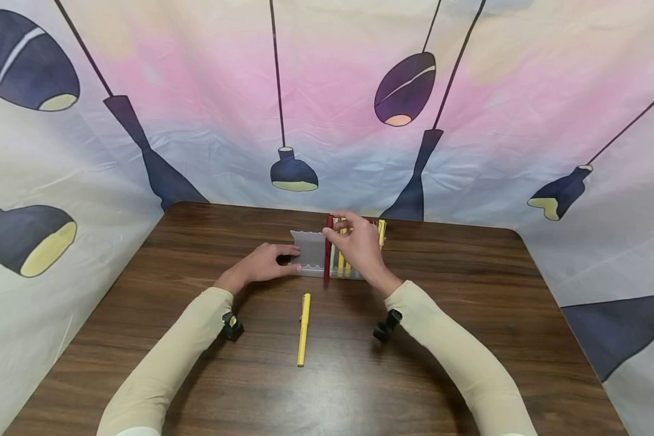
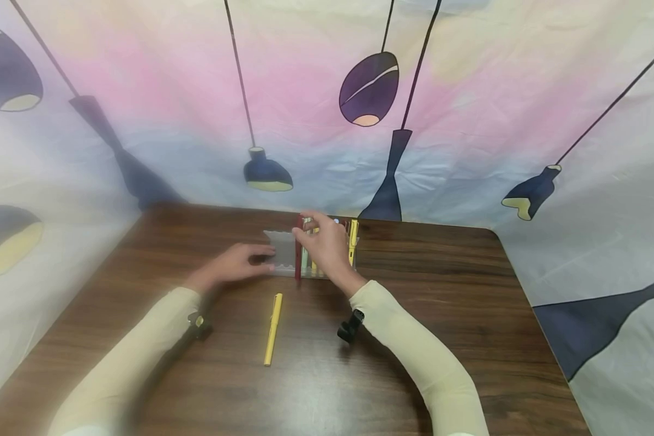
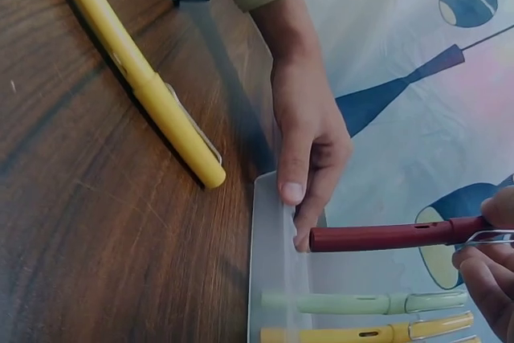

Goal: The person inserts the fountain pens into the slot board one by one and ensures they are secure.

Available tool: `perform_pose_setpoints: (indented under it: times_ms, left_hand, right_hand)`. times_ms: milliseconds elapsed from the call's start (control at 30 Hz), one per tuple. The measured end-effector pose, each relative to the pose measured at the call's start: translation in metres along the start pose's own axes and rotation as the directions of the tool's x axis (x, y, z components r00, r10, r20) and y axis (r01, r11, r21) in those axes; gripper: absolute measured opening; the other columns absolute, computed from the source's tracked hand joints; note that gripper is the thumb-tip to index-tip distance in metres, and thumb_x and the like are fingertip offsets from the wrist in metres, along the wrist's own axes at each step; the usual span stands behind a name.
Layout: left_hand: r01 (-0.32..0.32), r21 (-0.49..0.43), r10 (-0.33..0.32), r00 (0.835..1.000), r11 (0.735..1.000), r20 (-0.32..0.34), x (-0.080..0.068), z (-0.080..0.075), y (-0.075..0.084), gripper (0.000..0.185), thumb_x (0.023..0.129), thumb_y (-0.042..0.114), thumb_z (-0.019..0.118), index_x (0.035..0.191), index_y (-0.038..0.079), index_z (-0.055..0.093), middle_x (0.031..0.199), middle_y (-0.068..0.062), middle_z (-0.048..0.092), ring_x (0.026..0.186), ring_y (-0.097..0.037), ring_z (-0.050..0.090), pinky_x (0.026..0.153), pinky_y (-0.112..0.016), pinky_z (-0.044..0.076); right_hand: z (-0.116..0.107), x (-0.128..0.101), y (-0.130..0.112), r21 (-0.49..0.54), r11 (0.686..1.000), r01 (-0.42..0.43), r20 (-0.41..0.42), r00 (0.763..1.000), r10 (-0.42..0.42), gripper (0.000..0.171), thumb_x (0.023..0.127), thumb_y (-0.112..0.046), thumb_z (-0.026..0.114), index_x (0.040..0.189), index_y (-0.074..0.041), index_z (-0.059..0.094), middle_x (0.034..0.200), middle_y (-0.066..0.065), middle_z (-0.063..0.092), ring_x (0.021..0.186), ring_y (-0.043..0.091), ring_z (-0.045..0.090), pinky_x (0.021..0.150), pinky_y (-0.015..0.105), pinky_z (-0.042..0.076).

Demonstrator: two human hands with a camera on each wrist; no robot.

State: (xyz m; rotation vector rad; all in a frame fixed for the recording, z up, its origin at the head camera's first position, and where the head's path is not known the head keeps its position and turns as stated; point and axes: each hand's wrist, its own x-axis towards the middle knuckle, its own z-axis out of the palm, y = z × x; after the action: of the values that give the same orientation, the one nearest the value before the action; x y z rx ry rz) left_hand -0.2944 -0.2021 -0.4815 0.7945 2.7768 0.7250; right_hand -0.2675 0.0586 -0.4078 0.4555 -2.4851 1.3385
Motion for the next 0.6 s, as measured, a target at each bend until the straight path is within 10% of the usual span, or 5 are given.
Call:
perform_pose_setpoints:
  times_ms: [600]
  left_hand:
    - [0.002,0.006,-0.002,1.0,1.0,-0.002,-0.001,-0.001,0.002,0.062,0.096,0.054,0.065,0.139,0.009,0.065,0.148,-0.009,0.057,0.138,-0.029,0.052,0.11,-0.051,0.044]
  right_hand:
    - [0.02,0.011,0.009,-0.03,1.0,-0.005,-0.092,0.996,0.002,0.035,0.091,-0.029,0.08,0.122,-0.016,0.07,0.094,0.003,0.077,0.079,0.016,0.076,0.065,0.036,0.059]
